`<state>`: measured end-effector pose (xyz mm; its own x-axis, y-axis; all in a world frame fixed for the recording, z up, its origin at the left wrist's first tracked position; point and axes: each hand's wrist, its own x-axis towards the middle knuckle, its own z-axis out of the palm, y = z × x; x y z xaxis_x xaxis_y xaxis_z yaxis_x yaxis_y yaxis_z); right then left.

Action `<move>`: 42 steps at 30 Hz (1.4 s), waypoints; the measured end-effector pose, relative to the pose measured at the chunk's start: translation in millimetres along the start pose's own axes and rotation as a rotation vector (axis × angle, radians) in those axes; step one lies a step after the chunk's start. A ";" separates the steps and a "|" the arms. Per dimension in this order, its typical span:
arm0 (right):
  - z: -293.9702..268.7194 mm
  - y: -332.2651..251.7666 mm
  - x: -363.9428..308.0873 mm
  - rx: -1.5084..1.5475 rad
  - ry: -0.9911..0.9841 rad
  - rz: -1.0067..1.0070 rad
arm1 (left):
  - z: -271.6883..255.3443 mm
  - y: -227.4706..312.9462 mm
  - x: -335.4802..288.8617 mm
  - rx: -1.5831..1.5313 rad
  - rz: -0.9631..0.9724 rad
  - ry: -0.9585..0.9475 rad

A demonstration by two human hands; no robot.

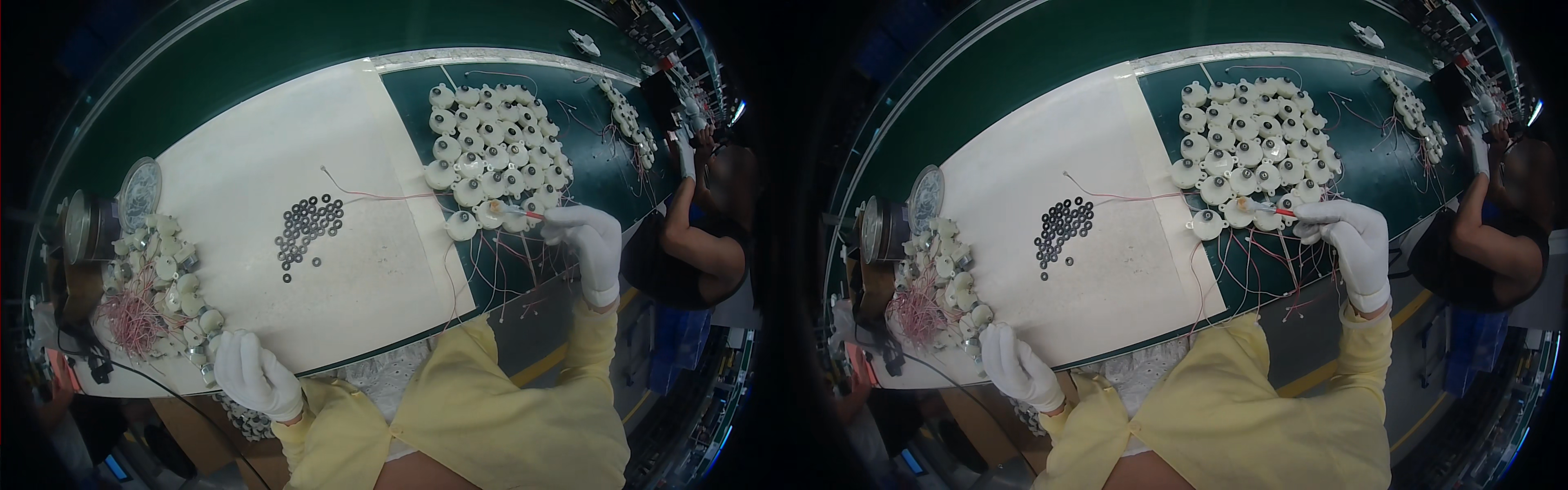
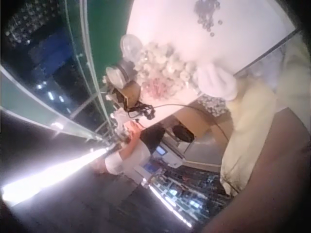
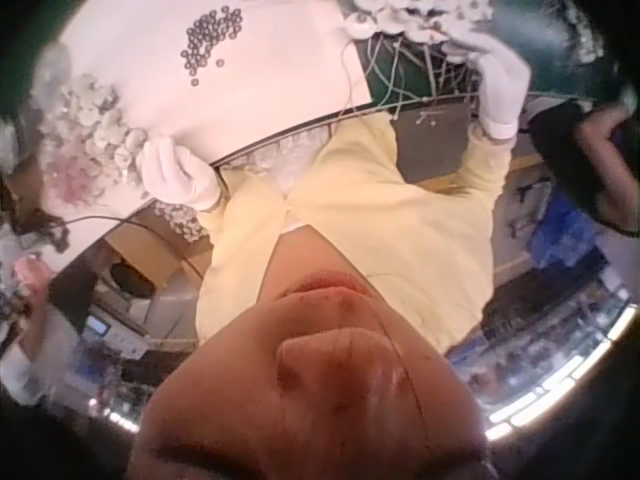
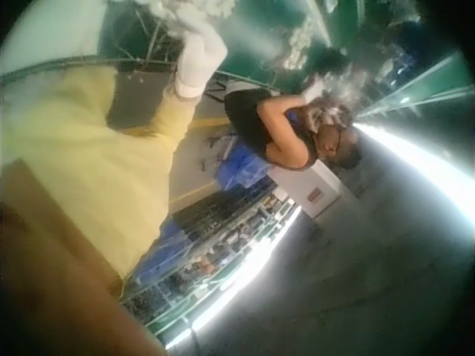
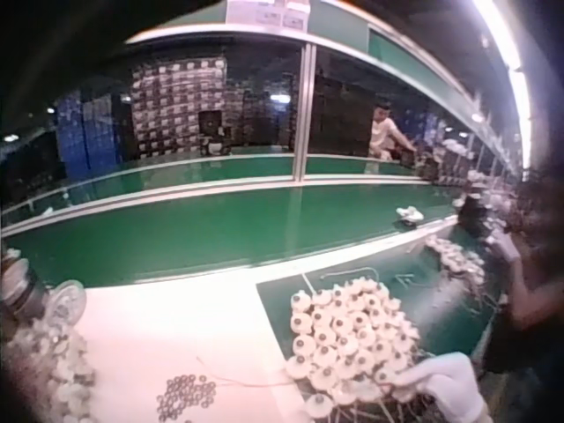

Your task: The person applies a white substance to the center of small white cylindrical components using a brush. They handle the components one by one, dipping the brush into a container of the substance and carefully applying it to each unit on a green workbench. The person also moves a cardboard box and organizes the components on the table.

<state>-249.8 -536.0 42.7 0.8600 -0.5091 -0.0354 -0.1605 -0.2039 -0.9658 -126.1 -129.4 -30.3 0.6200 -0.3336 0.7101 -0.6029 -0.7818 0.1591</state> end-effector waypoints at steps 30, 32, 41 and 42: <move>4.4 -7.7 -4.0 -0.045 -0.013 -0.052 | 0.6 0.5 1.5 -0.001 -0.001 0.013; -2.0 -9.3 -6.1 -0.064 -0.011 -0.033 | 0.0 -0.2 -0.2 -0.008 -0.010 0.002; 4.3 1.4 12.6 0.000 0.098 -0.052 | 0.7 -2.3 -2.9 -0.018 -0.010 -0.003; 7.4 4.5 16.7 0.033 0.103 -0.085 | 1.0 -1.5 -1.8 -0.009 -0.003 0.006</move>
<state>-232.6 -539.2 35.8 0.8153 -0.5745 0.0721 -0.0716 -0.2236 -0.9720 -125.8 -128.1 -32.6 0.6185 -0.3283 0.7139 -0.6058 -0.7778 0.1672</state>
